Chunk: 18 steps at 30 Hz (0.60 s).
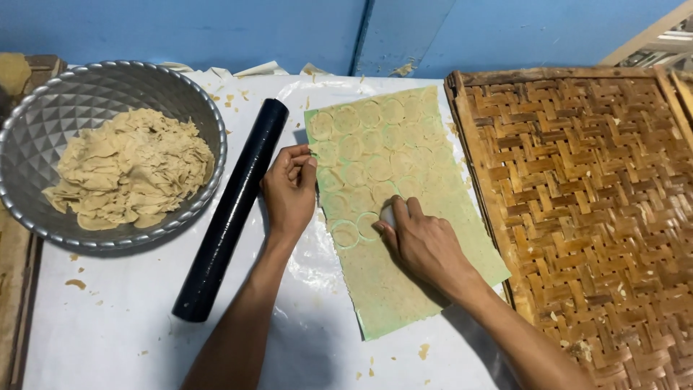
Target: Rolling out dough and cutting it into circular shapes using a mold.
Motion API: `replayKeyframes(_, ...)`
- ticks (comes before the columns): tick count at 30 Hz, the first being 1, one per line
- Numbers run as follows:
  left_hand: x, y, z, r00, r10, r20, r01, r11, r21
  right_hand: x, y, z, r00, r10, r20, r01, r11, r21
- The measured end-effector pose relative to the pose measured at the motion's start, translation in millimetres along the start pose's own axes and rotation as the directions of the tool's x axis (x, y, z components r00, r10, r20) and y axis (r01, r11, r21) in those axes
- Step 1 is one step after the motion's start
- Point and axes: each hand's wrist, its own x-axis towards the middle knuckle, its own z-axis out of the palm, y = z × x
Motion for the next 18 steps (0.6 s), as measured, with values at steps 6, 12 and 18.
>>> replayKeyframes(6,0,-5,0,0.999,-0.023,-0.044,0.020,0.998,-0.066,-10,39,13,0.980,0.168,-0.102,-0.139,0.958,0.249)
replayKeyframes(12,-1,5,-2,0.999,-0.006,-0.052,0.003,0.998,-0.064,-14,28,-21,0.986,0.163,0.016,-0.163,0.963,0.213)
replayKeyframes(18,-1,4,-1,0.998,-0.025,-0.057,0.021,0.997,-0.078,-7,31,-9,0.994,0.085,0.062,-0.088,0.995,0.052)
